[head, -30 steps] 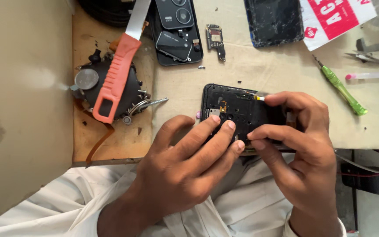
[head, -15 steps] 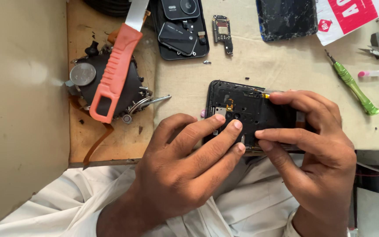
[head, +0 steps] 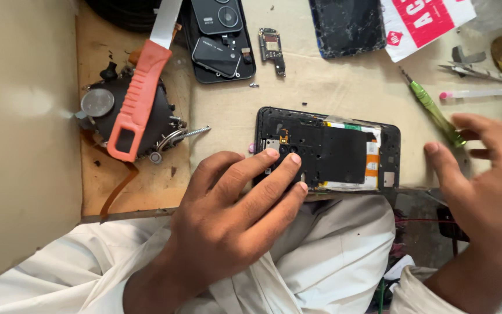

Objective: The person removes a metal bracket from the back of a disassembled smartphone, then uses a green screwdriver to tighten screws on the internal components. The phone is held and rotated throughout the process.

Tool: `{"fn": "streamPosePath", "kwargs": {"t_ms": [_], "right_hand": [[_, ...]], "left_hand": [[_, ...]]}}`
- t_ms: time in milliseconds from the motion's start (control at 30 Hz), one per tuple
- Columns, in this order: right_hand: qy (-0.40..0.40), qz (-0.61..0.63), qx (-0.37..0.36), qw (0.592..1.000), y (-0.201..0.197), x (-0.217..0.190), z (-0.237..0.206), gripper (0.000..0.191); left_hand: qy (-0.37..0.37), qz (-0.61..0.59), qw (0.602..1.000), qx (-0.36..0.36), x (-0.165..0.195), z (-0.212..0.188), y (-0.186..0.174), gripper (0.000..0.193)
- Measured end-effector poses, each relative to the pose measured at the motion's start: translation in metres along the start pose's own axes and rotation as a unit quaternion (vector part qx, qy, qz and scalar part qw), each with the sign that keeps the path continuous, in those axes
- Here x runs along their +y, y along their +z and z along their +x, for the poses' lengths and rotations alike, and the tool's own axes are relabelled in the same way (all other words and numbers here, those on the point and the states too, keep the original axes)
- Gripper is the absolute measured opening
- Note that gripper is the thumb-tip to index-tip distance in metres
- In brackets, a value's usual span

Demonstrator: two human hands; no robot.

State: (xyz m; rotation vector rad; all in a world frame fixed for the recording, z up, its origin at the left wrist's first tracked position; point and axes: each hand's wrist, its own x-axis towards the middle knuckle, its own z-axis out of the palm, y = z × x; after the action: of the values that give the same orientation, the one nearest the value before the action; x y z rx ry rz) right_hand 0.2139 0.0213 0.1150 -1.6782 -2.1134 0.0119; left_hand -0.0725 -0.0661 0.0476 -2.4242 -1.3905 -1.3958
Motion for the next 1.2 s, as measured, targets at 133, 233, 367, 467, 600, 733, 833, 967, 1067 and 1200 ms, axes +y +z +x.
{"fn": "streamPosePath", "kwargs": {"t_ms": [133, 233, 367, 467, 600, 733, 833, 967, 1067, 1200], "right_hand": [[0.026, 0.01, 0.0, 1.0, 0.01, 0.05, -0.009, 0.017], [0.024, 0.026, -0.01, 0.999, 0.002, 0.074, -0.015, 0.016], [0.032, 0.107, -0.036, 0.993, -0.014, 0.076, -0.022, 0.015], [0.018, 0.175, -0.069, 0.982, -0.023, 0.059, -0.026, 0.015], [-0.009, 0.228, -0.121, 0.966, -0.035, 0.027, -0.031, 0.014], [-0.036, 0.262, -0.124, 0.956, -0.04, 0.002, -0.032, 0.017], [-0.042, 0.259, -0.132, 0.956, -0.038, -0.009, -0.031, 0.016], [-0.054, 0.232, -0.14, 0.961, -0.035, -0.016, -0.029, 0.021], [-0.066, 0.226, -0.141, 0.962, -0.035, -0.019, -0.028, 0.021], [-0.071, 0.239, -0.14, 0.958, -0.032, -0.018, -0.027, 0.019]], "left_hand": [[-0.007, -0.001, 1.0, 0.005, 0.006, -0.001, 0.0, 0.021], [-0.013, 0.001, 1.0, -0.004, 0.01, -0.003, -0.001, 0.021], [-0.001, 0.006, 1.0, -0.014, 0.011, -0.005, -0.002, 0.02], [-0.001, -0.004, 1.0, -0.013, 0.01, -0.007, -0.002, 0.019], [0.002, -0.006, 1.0, -0.006, 0.008, -0.01, -0.002, 0.02], [0.002, -0.012, 1.0, 0.005, 0.006, -0.011, -0.001, 0.019], [-0.003, -0.016, 1.0, 0.005, 0.006, -0.012, 0.0, 0.019], [-0.008, -0.016, 1.0, 0.004, 0.007, -0.013, 0.0, 0.019], [-0.009, -0.015, 1.0, 0.0, 0.007, -0.013, 0.0, 0.019], [-0.009, -0.013, 1.0, -0.001, 0.008, -0.013, 0.001, 0.019]]}}
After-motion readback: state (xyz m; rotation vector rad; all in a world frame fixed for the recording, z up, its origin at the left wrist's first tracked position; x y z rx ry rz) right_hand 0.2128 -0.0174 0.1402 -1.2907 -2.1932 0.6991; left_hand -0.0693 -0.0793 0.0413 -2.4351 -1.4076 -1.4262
